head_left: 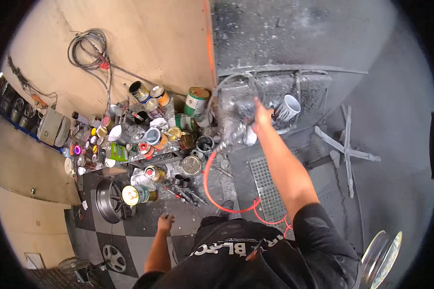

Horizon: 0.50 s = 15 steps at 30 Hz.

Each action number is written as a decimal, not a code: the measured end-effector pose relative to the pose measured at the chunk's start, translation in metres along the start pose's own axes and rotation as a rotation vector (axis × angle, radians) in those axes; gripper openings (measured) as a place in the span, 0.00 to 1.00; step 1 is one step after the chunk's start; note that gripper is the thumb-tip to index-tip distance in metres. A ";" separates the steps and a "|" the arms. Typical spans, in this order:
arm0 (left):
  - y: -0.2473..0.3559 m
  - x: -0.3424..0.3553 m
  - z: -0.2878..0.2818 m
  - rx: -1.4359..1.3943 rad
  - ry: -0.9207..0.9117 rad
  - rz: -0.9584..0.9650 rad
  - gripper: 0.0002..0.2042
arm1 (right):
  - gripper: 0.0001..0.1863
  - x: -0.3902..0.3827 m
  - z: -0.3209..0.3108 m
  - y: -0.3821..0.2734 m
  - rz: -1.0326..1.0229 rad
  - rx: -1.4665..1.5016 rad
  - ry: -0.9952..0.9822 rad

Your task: Fetching a car rim from storage and spray painting it in a paint booth.

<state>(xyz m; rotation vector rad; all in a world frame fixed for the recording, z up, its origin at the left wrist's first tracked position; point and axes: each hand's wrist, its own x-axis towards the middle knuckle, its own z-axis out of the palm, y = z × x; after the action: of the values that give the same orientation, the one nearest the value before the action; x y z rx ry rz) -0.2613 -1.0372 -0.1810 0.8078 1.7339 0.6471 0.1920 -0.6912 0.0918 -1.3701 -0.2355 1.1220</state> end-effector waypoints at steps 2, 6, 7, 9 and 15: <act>0.001 -0.020 0.006 0.056 -0.010 -0.040 0.12 | 0.52 0.062 0.005 -0.010 -0.029 0.056 0.100; -0.129 -0.075 -0.015 0.059 -0.005 -0.014 0.12 | 0.61 0.048 0.070 -0.022 0.086 0.262 0.161; -0.154 -0.091 -0.017 0.059 -0.092 0.235 0.13 | 0.59 0.027 0.085 -0.026 0.050 0.294 0.161; -0.124 -0.090 0.001 0.668 -0.402 -0.135 0.15 | 0.58 0.045 0.068 -0.030 0.000 0.219 0.315; -0.170 -0.062 0.003 0.664 -0.249 0.633 0.17 | 0.63 0.103 0.028 0.009 -0.426 -0.571 0.329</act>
<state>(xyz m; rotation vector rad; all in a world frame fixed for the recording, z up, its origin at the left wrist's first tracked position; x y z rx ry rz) -0.2799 -1.1915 -0.2736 1.8614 1.4527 0.3354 0.2188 -0.5992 0.0446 -1.8700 -0.6074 0.4708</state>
